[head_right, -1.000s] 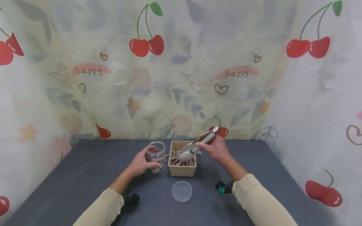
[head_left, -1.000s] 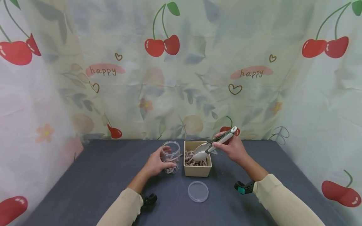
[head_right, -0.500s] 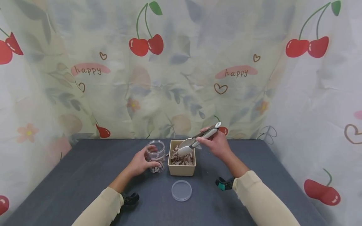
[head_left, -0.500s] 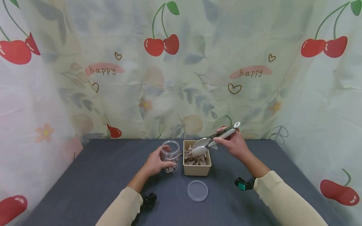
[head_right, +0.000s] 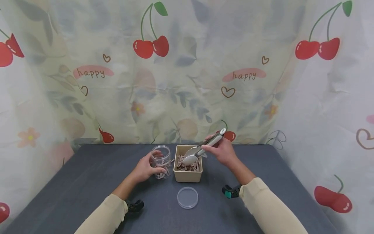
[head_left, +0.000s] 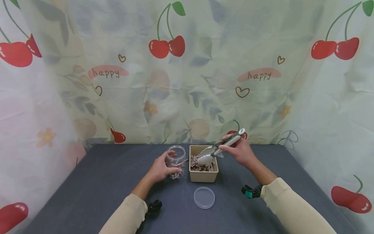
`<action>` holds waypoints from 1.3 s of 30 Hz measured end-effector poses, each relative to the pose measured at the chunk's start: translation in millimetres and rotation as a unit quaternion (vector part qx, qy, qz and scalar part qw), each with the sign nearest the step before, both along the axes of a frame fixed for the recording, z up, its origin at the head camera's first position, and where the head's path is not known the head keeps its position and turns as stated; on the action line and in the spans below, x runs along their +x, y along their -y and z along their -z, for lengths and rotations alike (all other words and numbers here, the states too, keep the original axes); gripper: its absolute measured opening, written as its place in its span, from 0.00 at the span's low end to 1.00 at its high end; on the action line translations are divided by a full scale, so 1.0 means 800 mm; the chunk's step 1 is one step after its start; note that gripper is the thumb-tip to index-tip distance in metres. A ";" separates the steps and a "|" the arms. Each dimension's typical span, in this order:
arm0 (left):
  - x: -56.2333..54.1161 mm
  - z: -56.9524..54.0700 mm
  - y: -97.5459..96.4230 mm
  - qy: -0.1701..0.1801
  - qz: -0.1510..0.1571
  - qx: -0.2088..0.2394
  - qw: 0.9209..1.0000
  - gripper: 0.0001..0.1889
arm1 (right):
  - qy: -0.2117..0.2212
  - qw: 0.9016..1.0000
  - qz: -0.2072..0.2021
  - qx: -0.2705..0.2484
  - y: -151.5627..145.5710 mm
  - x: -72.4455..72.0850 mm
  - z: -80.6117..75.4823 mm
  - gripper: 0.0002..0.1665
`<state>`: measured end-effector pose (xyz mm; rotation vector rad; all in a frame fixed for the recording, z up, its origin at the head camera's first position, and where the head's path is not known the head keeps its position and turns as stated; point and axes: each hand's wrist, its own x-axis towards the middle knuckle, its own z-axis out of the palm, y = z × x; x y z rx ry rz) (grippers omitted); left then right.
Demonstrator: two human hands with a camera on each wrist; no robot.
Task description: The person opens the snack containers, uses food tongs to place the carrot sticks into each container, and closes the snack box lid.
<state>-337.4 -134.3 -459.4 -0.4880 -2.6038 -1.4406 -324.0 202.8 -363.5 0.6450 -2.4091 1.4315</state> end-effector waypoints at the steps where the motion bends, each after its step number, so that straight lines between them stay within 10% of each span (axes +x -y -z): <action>1: 0.000 0.000 0.000 0.000 0.001 0.001 1.000 0.40 | 0.000 1.000 -0.001 -0.002 0.000 0.000 -0.001 0.19; 39: 0.001 0.000 -0.001 -0.005 -0.003 -0.001 1.000 0.38 | 0.005 0.999 -0.015 -0.052 0.007 0.018 -0.035 0.17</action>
